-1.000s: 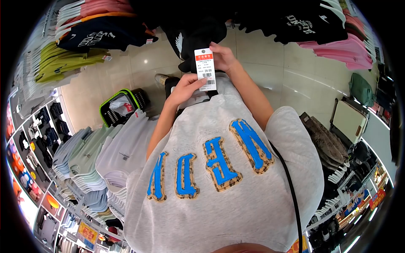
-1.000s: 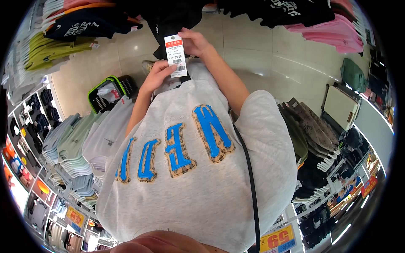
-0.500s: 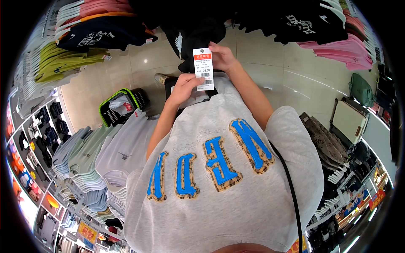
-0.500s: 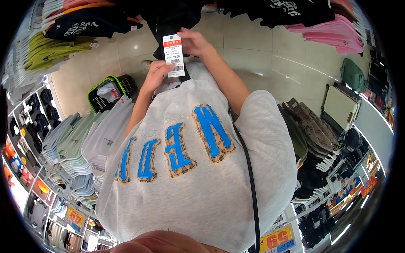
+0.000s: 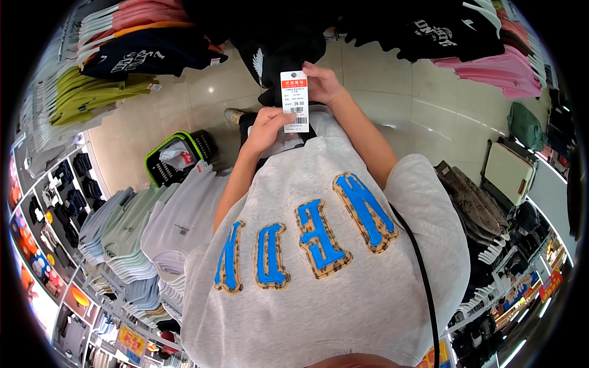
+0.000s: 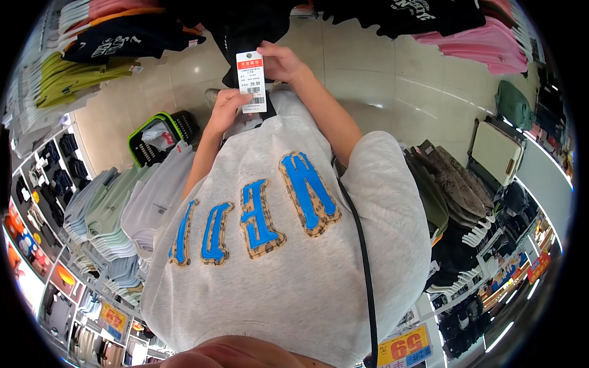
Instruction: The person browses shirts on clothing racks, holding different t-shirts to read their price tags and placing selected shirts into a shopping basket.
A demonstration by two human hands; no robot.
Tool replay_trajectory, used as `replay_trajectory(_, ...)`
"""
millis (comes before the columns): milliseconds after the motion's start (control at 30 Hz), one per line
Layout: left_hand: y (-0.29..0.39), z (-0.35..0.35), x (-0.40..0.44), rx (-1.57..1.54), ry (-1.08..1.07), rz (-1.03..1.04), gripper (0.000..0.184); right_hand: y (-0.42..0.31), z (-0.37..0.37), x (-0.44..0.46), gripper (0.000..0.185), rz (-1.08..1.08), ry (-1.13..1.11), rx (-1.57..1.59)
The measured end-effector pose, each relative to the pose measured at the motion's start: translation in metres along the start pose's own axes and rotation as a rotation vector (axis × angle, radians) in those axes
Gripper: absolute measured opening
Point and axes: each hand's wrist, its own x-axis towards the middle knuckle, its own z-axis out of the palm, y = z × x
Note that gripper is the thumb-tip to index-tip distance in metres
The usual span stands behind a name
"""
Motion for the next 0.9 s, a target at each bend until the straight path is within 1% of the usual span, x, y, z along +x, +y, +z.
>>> replay_trajectory(167, 0.000, 0.000, 0.001, 0.002, -0.001, -0.009, 0.020, 0.000, -0.003, 0.002, 0.013, 0.001, 0.013, -0.015)
replay_trajectory(233, -0.003, 0.001, 0.003, -0.021, 0.050, -0.003, 0.021, 0.001, -0.001, 0.003, 0.014, -0.010, 0.029, -0.009)
replay_trajectory(333, -0.006, -0.003, 0.004, -0.022, 0.022, 0.032, 0.020, 0.002, -0.005, 0.005, 0.015, -0.017, -0.016, 0.004)
replay_trajectory(467, -0.002, 0.001, 0.004, 0.010, 0.043, 0.075, 0.019, 0.002, -0.009, 0.008, 0.014, -0.015, 0.007, 0.002)
replay_trajectory(533, -0.002, 0.000, 0.003, 0.035, 0.006, 0.084, 0.018, 0.003, -0.012, 0.009, 0.013, -0.028, 0.006, 0.016)
replay_trajectory(567, -0.001, -0.001, 0.003, 0.035, 0.007, 0.084, 0.018, 0.003, -0.012, 0.010, 0.013, -0.026, 0.006, 0.016)
replay_trajectory(633, 0.003, -0.002, 0.001, 0.064, -0.040, 0.014, 0.018, 0.004, -0.011, 0.010, 0.012, -0.027, 0.023, 0.004)
replay_trajectory(733, 0.003, -0.005, -0.001, 0.135, -0.089, -0.002, 0.019, 0.004, -0.011, 0.011, 0.010, -0.028, 0.039, -0.002)
replay_trajectory(900, -0.001, -0.007, -0.003, 0.157, -0.072, -0.004, 0.018, 0.002, -0.008, 0.010, 0.009, -0.029, 0.027, 0.013)
